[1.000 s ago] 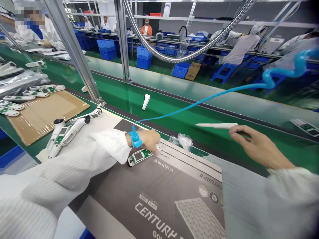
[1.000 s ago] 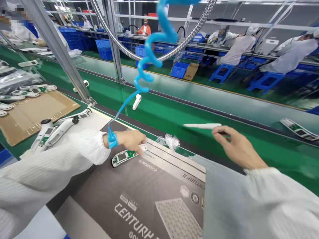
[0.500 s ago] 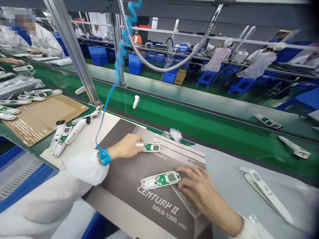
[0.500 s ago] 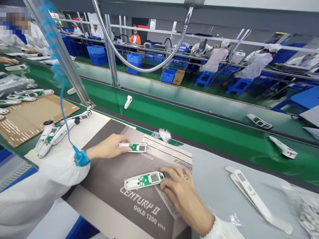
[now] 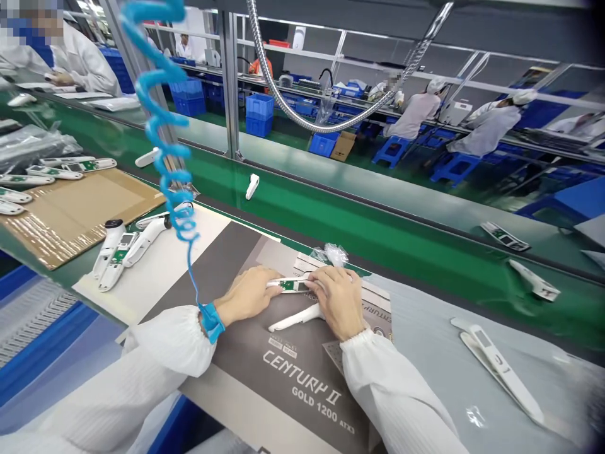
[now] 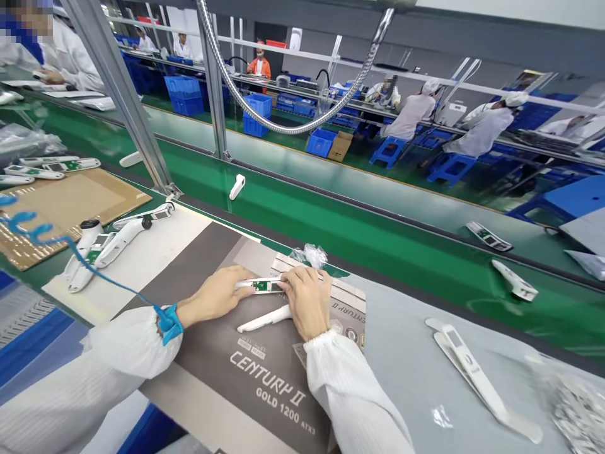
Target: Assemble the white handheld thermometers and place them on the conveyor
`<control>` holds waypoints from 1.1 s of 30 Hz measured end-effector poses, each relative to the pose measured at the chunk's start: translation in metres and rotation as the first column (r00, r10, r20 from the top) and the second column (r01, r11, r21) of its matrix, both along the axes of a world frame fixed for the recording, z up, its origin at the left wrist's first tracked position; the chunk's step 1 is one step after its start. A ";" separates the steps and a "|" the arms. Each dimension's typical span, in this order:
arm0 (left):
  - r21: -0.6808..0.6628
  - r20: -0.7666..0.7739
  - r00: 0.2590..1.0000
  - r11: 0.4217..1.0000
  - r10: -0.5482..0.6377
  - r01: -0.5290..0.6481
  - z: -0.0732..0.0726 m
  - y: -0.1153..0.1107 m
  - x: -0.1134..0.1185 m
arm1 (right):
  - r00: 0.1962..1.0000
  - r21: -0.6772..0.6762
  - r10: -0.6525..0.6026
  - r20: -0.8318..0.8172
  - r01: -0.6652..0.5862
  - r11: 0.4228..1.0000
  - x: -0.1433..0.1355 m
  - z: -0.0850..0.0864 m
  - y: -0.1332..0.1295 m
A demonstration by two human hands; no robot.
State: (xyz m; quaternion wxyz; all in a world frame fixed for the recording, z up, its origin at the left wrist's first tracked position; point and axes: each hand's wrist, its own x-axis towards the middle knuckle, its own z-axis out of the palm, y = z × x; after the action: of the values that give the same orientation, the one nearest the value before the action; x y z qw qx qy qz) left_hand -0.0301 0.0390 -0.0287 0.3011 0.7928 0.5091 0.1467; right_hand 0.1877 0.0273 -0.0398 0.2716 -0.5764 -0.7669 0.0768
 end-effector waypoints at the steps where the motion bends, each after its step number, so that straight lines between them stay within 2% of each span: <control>1: -0.015 0.008 1.000 1.000 0.021 -0.020 -0.001 -0.001 0.001 | 1.000 0.018 0.001 0.025 -0.002 1.000 -0.003 -0.001 -0.002; 3: -0.055 0.016 0.995 0.994 0.097 -0.096 -0.002 0.000 0.001 | 0.998 0.033 0.032 0.053 -0.033 0.999 -0.008 -0.001 -0.010; 6: -0.115 0.019 0.966 0.960 0.259 -0.255 -0.006 0.008 -0.003 | 0.992 -0.019 0.122 0.015 -0.122 0.992 -0.011 0.005 -0.019; 8: -0.186 0.064 0.943 0.933 0.325 -0.309 -0.008 0.013 -0.008 | 0.996 -0.088 0.079 -0.035 -0.081 0.993 -0.003 0.009 -0.010; 10: -0.264 0.140 0.931 0.919 0.336 -0.292 -0.008 0.015 -0.011 | 0.995 -0.142 -0.098 -0.037 0.092 0.986 0.012 0.010 0.013; 13: -0.371 0.353 0.876 0.909 0.328 -0.191 -0.004 0.009 -0.013 | 0.932 -0.158 -0.362 0.033 0.362 0.919 0.043 0.002 0.056; 15: -0.440 0.515 0.783 0.892 0.348 -0.107 0.000 0.003 -0.013 | 0.901 -0.152 -0.429 0.057 0.433 0.889 0.061 -0.005 0.073; 17: -0.474 0.603 0.713 0.880 0.359 -0.043 0.006 -0.004 -0.012 | 0.891 -0.143 -0.451 0.052 0.454 0.880 0.074 -0.009 0.073; 21: -0.485 0.600 0.726 0.874 0.337 -0.005 0.017 -0.019 -0.011 | 0.907 -0.157 -0.420 0.020 0.418 0.895 0.105 -0.005 0.028; 24: -0.536 0.604 0.712 0.843 0.357 0.033 0.020 -0.030 -0.010 | 0.895 -0.208 -0.445 0.041 0.443 0.872 0.154 0.002 -0.019; 26: -0.554 0.604 0.719 0.830 0.344 0.068 0.020 -0.035 -0.009 | 0.825 -0.212 -0.558 0.082 0.562 0.800 0.197 0.009 -0.048; 28: -0.560 0.594 0.746 0.820 0.302 0.115 0.019 -0.039 -0.005 | 0.713 -0.194 -0.690 0.129 0.700 0.687 0.238 0.014 -0.073; 30: -0.565 0.584 0.773 0.808 0.247 0.169 0.018 -0.041 0.001 | 0.632 -0.188 -0.759 0.159 0.774 0.605 0.268 0.015 -0.091; 33: -0.557 0.579 0.791 0.804 0.197 0.208 0.017 -0.044 0.012 | 0.631 -0.230 -0.762 0.149 0.771 0.594 0.284 0.009 -0.102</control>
State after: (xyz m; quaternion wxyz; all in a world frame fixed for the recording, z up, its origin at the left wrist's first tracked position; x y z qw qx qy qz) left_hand -0.0184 -0.0054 -0.0121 0.6822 0.5680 0.4008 0.2266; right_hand 0.4717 -0.0747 -0.0309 0.1829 -0.8823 -0.4311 0.0472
